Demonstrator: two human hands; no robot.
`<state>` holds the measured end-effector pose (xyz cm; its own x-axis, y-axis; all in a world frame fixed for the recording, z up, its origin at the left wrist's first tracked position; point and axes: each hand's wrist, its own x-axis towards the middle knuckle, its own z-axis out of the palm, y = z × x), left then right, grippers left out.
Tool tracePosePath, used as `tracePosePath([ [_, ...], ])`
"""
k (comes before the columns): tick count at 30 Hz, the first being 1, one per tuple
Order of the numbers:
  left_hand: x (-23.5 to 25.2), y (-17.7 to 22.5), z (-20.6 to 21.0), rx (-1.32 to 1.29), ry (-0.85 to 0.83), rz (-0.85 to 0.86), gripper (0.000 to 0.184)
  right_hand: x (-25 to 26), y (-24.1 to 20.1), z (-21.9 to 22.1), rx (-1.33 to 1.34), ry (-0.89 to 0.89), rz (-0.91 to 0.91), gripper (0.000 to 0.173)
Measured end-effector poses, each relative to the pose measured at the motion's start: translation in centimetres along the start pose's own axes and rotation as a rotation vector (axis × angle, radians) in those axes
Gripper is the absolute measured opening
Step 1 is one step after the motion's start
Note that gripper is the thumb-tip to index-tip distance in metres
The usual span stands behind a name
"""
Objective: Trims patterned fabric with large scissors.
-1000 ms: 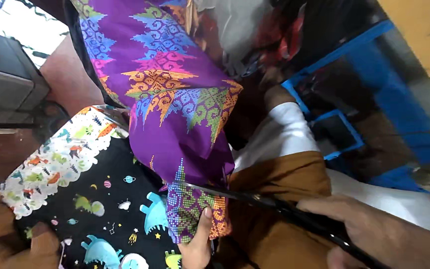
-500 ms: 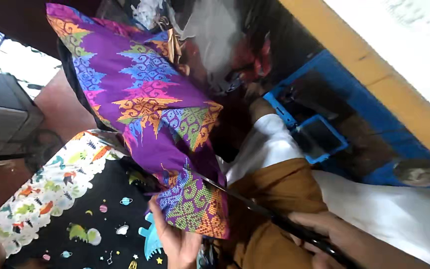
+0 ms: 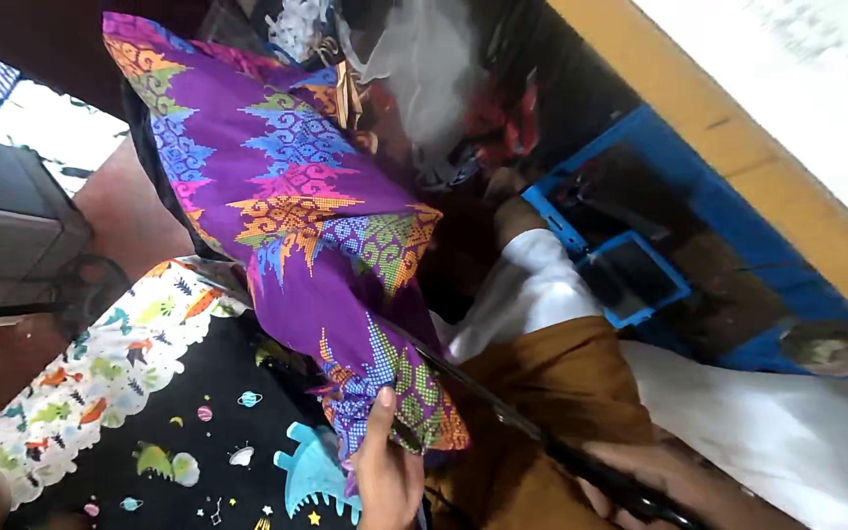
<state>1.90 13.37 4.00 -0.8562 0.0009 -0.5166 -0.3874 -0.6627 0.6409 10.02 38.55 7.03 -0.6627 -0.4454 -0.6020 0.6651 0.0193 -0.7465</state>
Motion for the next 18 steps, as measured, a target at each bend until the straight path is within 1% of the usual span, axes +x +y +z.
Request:
tracePosePath([
  [3, 0.5, -0.2, 0.1, 0.027, -0.030, 0.057, 0.023, -0.3, -0.1, 0.2, 0.029, 0.016, 0.007, 0.061],
  [6, 0.9, 0.2, 0.4, 0.025, -0.090, 0.070, 0.020, -0.5, 0.2, 0.1, 0.008, 0.015, -0.008, 0.063],
  [10, 1.2, 0.3, 0.6, -0.048, -0.224, 0.077, 0.018, -0.3, 1.4, 0.2, -0.039, 0.020, -0.129, 0.067],
  [12, 1.2, 0.2, 0.7, -0.062, -0.271, 0.066, 0.019, -0.2, 0.8, 0.4, -0.072, 0.022, -0.135, 0.072],
  [14, 1.2, 0.1, 0.9, -0.065, -0.269, 0.057, 0.019, 0.1, 0.1, 0.5, -0.111, 0.025, -0.123, 0.075],
  [18, 1.1, -0.1, 1.0, -0.063, -0.253, 0.067, 0.018, 0.5, -0.1, 0.7, -0.149, 0.042, -0.131, 0.073],
])
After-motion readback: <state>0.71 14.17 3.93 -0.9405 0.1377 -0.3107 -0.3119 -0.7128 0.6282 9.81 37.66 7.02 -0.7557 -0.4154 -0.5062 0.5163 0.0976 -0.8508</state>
